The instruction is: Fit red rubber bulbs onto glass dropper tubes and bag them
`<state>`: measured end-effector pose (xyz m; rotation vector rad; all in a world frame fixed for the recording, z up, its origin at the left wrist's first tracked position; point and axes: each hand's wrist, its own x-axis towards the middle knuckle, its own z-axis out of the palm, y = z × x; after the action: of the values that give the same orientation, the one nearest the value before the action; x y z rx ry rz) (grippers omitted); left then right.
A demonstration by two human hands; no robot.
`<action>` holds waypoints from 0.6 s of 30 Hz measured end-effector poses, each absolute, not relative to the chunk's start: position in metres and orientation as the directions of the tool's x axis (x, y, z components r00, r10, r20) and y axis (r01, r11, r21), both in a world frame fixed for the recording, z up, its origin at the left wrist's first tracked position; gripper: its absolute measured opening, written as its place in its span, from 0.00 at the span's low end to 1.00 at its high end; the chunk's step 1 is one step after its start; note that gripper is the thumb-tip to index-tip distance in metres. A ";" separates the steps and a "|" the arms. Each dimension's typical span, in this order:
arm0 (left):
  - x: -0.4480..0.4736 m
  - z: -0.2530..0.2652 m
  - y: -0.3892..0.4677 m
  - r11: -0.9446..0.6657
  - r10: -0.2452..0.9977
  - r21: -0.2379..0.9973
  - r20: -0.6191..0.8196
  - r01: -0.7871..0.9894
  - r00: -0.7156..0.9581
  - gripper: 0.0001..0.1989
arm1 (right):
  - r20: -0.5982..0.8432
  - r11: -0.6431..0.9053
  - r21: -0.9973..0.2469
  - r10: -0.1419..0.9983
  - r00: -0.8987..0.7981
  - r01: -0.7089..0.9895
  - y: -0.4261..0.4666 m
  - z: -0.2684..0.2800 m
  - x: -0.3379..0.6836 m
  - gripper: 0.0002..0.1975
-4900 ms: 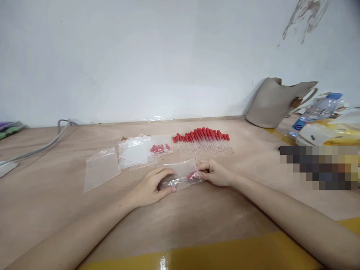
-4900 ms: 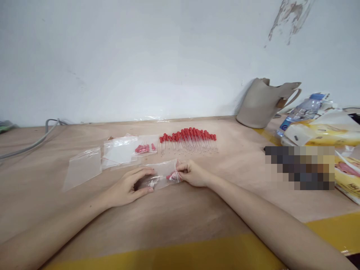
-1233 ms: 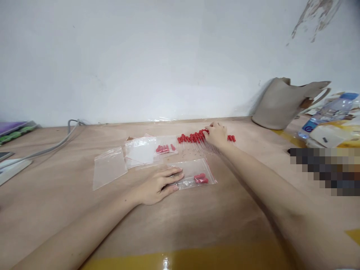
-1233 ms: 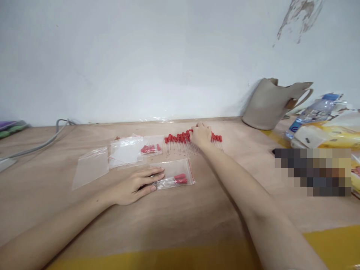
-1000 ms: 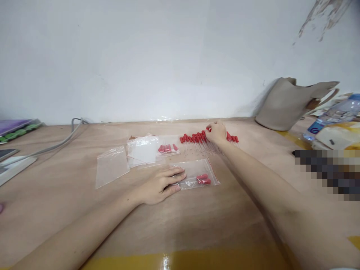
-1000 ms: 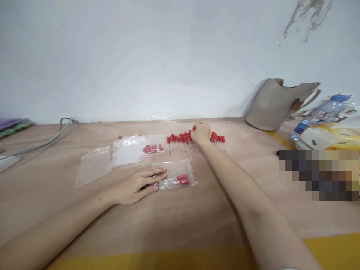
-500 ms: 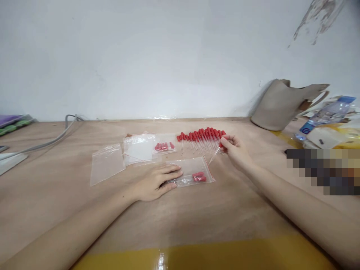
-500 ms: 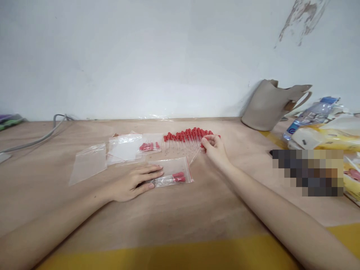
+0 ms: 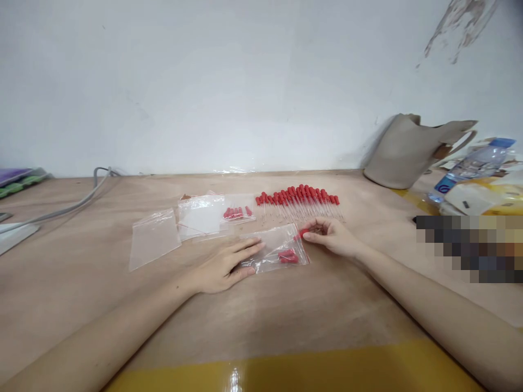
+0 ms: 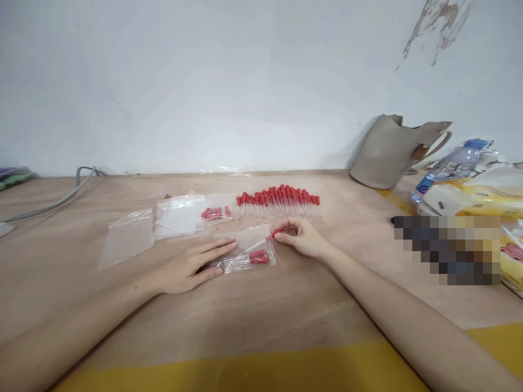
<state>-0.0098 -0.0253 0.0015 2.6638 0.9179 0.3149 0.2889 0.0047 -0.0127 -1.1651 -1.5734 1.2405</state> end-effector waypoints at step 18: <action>-0.010 0.001 -0.024 -0.774 0.611 0.293 0.113 0.562 0.783 0.24 | 0.242 0.449 -0.798 0.850 -0.468 0.402 0.008 -0.013 0.286 0.09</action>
<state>-0.0096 -0.0239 0.0005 2.7316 0.9140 0.2957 0.2856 0.0084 -0.0127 -1.0434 -2.0569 0.8949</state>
